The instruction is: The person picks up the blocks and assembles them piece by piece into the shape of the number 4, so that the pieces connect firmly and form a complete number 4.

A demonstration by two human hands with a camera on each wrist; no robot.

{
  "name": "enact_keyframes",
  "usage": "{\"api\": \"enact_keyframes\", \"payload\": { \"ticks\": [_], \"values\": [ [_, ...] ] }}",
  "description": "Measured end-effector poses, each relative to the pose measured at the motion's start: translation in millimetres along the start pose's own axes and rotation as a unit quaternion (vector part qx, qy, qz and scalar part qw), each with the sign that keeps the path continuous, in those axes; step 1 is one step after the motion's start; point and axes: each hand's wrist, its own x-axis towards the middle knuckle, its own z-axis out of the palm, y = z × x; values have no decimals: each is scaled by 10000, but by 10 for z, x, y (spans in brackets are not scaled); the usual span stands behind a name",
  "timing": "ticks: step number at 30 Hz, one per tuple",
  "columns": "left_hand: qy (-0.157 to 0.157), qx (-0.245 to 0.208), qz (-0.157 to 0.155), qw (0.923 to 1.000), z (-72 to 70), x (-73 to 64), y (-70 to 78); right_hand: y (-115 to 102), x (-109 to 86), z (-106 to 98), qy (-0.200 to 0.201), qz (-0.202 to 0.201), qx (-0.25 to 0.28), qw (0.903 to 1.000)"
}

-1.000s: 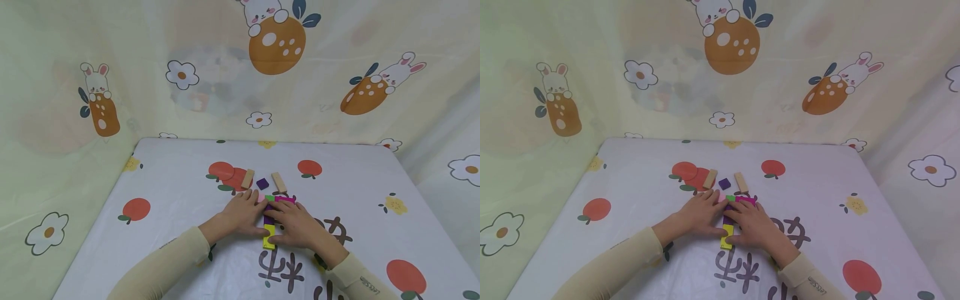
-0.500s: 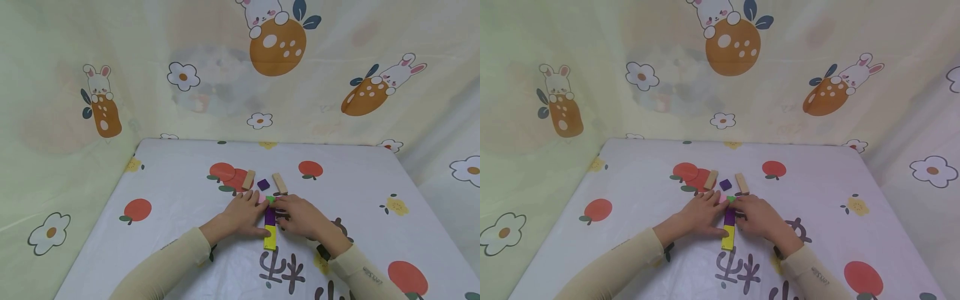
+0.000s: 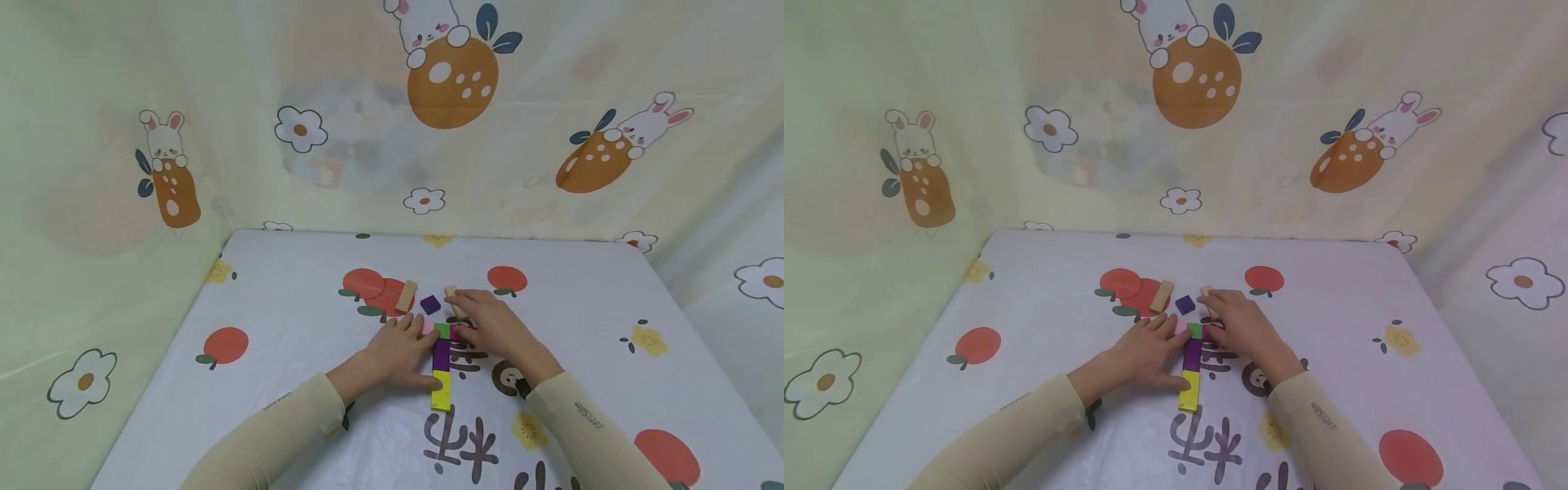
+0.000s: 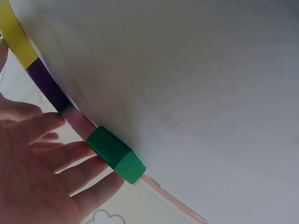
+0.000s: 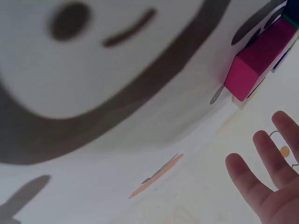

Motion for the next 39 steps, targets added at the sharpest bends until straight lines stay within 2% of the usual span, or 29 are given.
{"api": "enact_keyframes", "payload": {
  "ticks": [7,16,24,39],
  "values": [
    [-20,-4,-21,10000,29,3,-14,47,169,47,-50,16,-97,9999],
    [-104,-18,-89,9999,13,18,-16,145,334,103,-222,322,-103,9992],
    [-107,-29,-37,9999,28,10,-30,154,393,123,-557,503,87,9971],
    [-59,-23,-21,10000,26,0,-27,193,471,122,-848,352,49,9958]
  ]
}}
